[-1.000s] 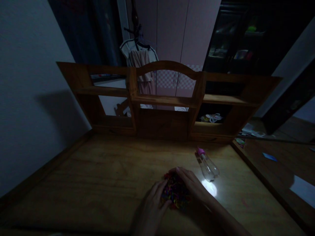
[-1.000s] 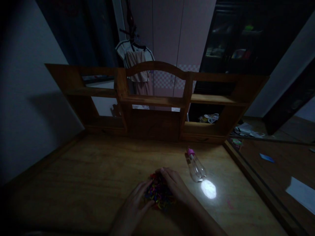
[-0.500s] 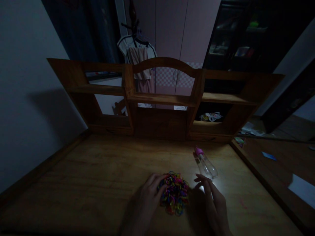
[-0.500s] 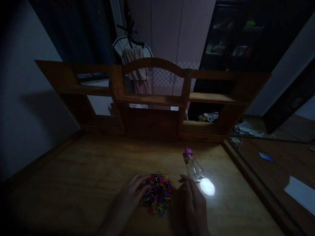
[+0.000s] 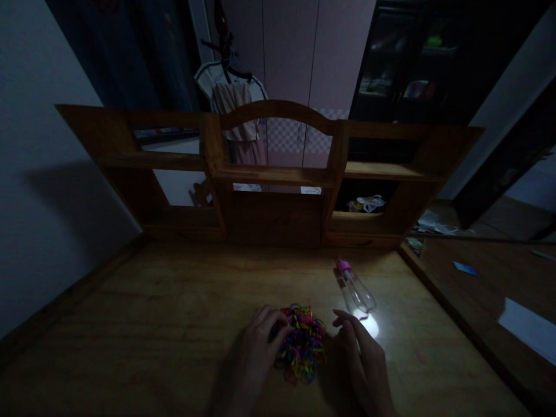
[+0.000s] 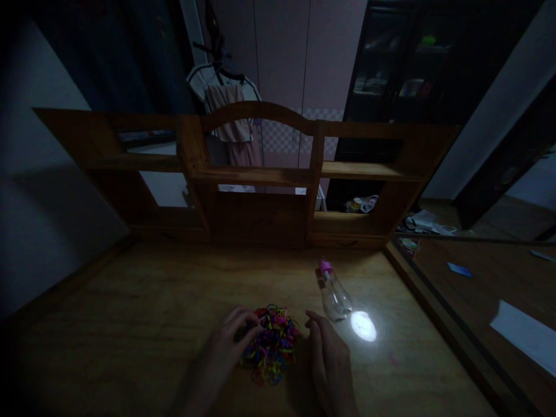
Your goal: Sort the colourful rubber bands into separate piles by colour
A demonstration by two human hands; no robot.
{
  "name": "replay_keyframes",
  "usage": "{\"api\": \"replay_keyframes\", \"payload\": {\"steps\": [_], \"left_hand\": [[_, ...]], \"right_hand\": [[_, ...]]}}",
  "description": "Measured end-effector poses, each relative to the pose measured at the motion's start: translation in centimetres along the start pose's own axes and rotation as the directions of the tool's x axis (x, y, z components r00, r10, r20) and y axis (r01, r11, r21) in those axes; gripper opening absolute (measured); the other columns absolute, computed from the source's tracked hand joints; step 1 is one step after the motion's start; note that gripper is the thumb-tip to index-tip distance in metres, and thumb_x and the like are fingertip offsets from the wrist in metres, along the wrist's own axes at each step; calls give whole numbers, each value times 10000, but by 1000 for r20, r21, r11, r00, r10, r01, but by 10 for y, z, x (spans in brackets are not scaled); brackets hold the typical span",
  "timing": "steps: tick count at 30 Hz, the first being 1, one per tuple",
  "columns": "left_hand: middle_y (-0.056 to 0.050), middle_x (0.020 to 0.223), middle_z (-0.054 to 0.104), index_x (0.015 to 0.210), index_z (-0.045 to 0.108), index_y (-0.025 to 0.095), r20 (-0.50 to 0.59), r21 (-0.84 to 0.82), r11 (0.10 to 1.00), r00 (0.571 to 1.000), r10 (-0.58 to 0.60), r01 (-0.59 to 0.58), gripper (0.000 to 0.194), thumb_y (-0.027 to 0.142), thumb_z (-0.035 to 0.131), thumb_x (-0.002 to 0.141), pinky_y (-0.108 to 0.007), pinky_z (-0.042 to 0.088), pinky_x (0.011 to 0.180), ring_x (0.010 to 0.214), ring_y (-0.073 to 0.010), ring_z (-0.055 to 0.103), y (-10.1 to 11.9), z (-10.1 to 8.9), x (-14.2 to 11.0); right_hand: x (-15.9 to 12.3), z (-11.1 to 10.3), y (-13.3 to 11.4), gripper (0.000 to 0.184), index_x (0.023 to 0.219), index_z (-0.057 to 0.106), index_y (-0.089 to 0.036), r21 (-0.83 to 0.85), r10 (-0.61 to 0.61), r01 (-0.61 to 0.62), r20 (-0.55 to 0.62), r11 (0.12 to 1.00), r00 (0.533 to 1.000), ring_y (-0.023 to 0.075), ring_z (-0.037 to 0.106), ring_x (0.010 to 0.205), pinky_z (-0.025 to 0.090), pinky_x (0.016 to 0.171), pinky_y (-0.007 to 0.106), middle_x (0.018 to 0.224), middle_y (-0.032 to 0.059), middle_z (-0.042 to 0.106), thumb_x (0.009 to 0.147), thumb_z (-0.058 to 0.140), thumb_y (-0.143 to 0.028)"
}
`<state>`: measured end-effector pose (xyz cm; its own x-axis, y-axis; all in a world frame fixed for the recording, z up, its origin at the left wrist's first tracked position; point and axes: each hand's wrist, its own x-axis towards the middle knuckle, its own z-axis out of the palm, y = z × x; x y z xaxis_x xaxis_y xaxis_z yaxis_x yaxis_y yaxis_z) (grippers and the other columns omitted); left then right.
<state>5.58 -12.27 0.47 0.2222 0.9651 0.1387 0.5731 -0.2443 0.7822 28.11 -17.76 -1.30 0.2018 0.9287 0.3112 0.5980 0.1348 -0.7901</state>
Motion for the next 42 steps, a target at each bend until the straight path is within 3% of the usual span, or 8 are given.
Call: {"api": "replay_keyframes", "payload": {"steps": [9, 16, 23, 30, 37, 39, 42], "left_hand": [[-12, 884, 685, 811, 680, 229, -54, -182, 982, 996, -65, 54, 130, 322, 595, 844, -277, 485, 799, 872, -196, 644, 4, -8, 0], [3, 889, 704, 845, 670, 227, 6, -225, 960, 985, -172, 168, 180, 379, 573, 858, -242, 483, 764, 865, -187, 654, 7, -15, -1], [-25, 909, 666, 822, 644, 206, -28, -238, 968, 996, -83, 74, 202, 392, 579, 868, -265, 466, 823, 922, -197, 624, 4, -17, -1], [-44, 867, 672, 851, 624, 179, 37, -409, 898, 987, -159, 160, 261, 432, 566, 868, -252, 497, 747, 863, -199, 639, 1, -20, 0], [-34, 798, 688, 858, 578, 187, -53, -435, 887, 979, -197, 155, 265, 451, 552, 872, -255, 505, 727, 835, -199, 667, 4, -26, -1], [-46, 822, 706, 892, 565, 190, -114, -417, 892, 963, -243, 176, 284, 473, 560, 860, -280, 514, 730, 834, -213, 680, -8, -34, 2], [-58, 886, 717, 922, 570, 199, -305, -321, 930, 910, -281, 179, 298, 478, 598, 823, -307, 525, 742, 876, -233, 687, -42, -63, 17]], "right_hand": [[2, 0, -5, 363, 1146, 608, -236, -14, -13, 13, 8, 1000, 1000, 204, 634, 908, 505, 785, 261, 994, 56, 662, 1021, 311, -402], [2, -1, -7, 368, 1122, 618, -235, -26, -15, 15, 22, 1000, 1000, 212, 637, 930, 506, 813, 275, 1012, 63, 667, 1025, 296, -386], [3, -3, -7, 366, 1117, 625, -232, -54, -67, 69, 34, 996, 997, 204, 650, 926, 518, 797, 266, 1020, 62, 674, 1024, 299, -370], [2, -2, -7, 354, 1100, 630, -241, -48, -70, 72, 39, 996, 997, 197, 654, 926, 518, 785, 250, 1008, 49, 679, 1022, 307, -362], [3, -2, -6, 342, 1109, 620, -247, -32, -74, 76, 61, 997, 995, 198, 648, 919, 509, 792, 251, 999, 43, 673, 1022, 311, -363], [3, -2, -5, 339, 1107, 620, -247, -30, -77, 79, 66, 996, 995, 200, 647, 917, 509, 785, 251, 1002, 46, 671, 1022, 313, -364], [2, -2, -4, 340, 1105, 619, -245, -24, -84, 86, 72, 996, 994, 203, 646, 911, 508, 777, 252, 998, 52, 669, 1024, 310, -360]]}}
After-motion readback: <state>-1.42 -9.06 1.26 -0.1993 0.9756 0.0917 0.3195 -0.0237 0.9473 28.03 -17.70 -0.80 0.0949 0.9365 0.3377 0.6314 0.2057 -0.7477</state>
